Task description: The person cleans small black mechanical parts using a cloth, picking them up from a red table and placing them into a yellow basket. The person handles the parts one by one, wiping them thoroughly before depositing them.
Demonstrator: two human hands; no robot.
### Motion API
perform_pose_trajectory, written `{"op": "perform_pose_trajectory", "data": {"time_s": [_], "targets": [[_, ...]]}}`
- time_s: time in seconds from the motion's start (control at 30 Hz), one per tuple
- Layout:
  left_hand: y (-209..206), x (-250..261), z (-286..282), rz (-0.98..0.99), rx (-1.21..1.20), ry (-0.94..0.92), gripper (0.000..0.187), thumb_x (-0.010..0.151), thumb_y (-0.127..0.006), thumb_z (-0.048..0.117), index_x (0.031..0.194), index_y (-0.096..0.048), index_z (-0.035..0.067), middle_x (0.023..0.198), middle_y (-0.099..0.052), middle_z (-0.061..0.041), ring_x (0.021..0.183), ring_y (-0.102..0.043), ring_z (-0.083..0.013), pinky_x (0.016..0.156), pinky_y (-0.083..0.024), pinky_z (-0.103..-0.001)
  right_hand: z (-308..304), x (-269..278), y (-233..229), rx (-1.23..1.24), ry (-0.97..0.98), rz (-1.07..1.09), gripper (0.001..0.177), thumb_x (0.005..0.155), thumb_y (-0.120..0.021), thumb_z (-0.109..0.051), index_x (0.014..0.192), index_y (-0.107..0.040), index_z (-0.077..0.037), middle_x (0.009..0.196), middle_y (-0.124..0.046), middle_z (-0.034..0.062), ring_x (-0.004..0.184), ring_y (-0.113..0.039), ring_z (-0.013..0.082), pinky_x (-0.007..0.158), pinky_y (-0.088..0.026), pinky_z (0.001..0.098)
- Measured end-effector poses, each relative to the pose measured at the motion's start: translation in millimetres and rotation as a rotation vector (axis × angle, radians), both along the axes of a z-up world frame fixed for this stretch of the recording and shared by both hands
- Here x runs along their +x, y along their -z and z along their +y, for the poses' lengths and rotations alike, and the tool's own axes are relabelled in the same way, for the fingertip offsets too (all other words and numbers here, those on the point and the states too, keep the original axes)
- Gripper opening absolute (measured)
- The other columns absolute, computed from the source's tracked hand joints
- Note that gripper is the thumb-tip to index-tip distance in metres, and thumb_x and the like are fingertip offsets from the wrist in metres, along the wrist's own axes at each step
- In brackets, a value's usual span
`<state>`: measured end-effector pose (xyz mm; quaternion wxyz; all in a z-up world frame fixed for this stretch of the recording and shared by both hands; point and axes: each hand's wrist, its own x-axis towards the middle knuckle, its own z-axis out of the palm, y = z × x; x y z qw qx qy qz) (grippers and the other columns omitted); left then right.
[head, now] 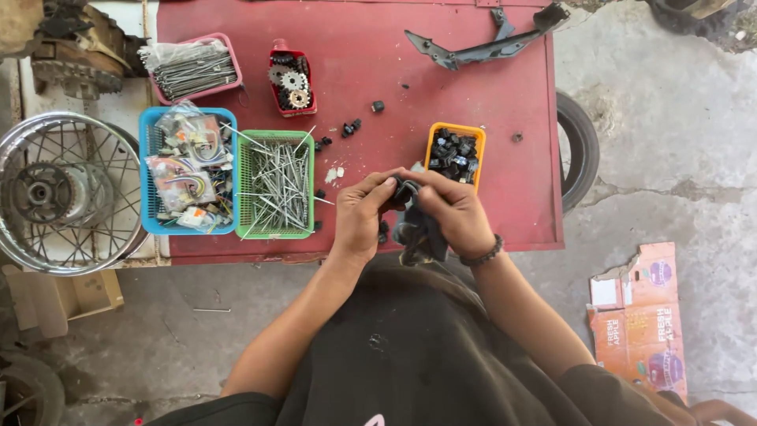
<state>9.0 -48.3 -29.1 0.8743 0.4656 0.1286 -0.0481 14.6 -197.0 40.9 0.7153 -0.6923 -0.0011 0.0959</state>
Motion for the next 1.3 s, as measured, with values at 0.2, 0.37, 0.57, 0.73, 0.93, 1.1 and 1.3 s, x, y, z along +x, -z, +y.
{"op": "perform_pose_trajectory", "data": {"time_s": [0.2,0.37,0.57,0.73,0.93,1.1,1.3], "targets": [[-6.8,8.4,-62.2,0.0,0.147,-0.073,0.019,0.098,-0.067,0.007,0.112,-0.076,-0.003,0.089,-0.069,-0.011,0.077,-0.069,-0.0166,0.065,-0.064,-0.031,-43.5,19.1,40.1,0.272,0.122,0.175,0.022,0.098,-0.067,-0.011,0.113,-0.074,0.004,0.09,-0.075,0.0162,0.084,-0.07,0.016,0.075,-0.063,0.0328],[49.5,13.5,-105.2,0.059,0.375,-0.088,0.021,0.098,-0.071,0.013,0.117,-0.077,0.005,0.089,-0.069,-0.013,0.079,-0.066,-0.0149,0.064,-0.061,-0.029,-83.5,29.5,84.8,-0.034,0.04,0.112,0.024,0.101,-0.067,-0.018,0.12,-0.074,-0.006,0.106,-0.074,0.0109,0.098,-0.063,0.0139,0.091,-0.055,0.0351],[119.1,21.3,-122.9,0.477,0.343,0.091,0.048,0.106,-0.061,0.03,0.143,-0.054,-0.001,0.138,-0.059,-0.026,0.122,-0.063,-0.0338,0.095,-0.06,-0.042,-122.1,45.7,200.1,0.097,0.116,0.553,0.017,0.095,-0.073,-0.015,0.108,-0.073,-0.003,0.083,-0.069,0.0065,0.078,-0.066,0.0138,0.074,-0.058,0.0282],[230.8,0.1,-106.0,0.729,0.461,0.154,0.056,0.099,-0.073,0.036,0.14,-0.06,0.001,0.13,-0.066,-0.021,0.107,-0.072,-0.026,0.082,-0.066,-0.033,-168.3,54.2,369.2,0.041,0.49,0.856,0.015,0.092,-0.076,-0.016,0.091,-0.07,-0.003,0.074,-0.07,0.0134,0.069,-0.073,0.0218,0.068,-0.061,0.0341],[328.4,-29.4,-67.2,0.822,1.015,0.403,0.055,0.089,-0.07,0.053,0.131,-0.068,0.016,0.112,-0.076,-0.003,0.114,-0.068,-0.0246,0.102,-0.055,-0.039,-185.2,41.6,483.7,0.052,0.838,1.056,0.018,0.091,-0.075,-0.022,0.097,-0.07,-0.006,0.074,-0.077,0.0125,0.066,-0.077,0.0255,0.065,-0.063,0.0439],[359.7,-5.4,-81.1,0.545,1.308,0.557,0.054,0.09,-0.072,0.027,0.139,-0.058,0.008,0.126,-0.063,-0.017,0.115,-0.066,-0.0387,0.093,-0.059,-0.049,-161.0,21.1,470.5,0.059,0.908,0.906,0.009,0.093,-0.072,-0.017,0.093,-0.068,-0.009,0.079,-0.077,0.01,0.065,-0.075,0.0208,0.065,-0.063,0.0359],[420.3,26.9,-80.1,0.264,1.439,0.848,0.027,0.093,-0.068,0.01,0.119,-0.065,0.005,0.124,-0.054,-0.013,0.113,-0.064,-0.0348,0.086,-0.062,-0.045,-123.9,4.1,426.3,0.023,0.92,0.892,0.011,0.097,-0.07,-0.017,0.101,-0.07,-0.006,0.08,-0.075,0.0118,0.065,-0.073,0.0217,0.062,-0.063,0.0359]]}}
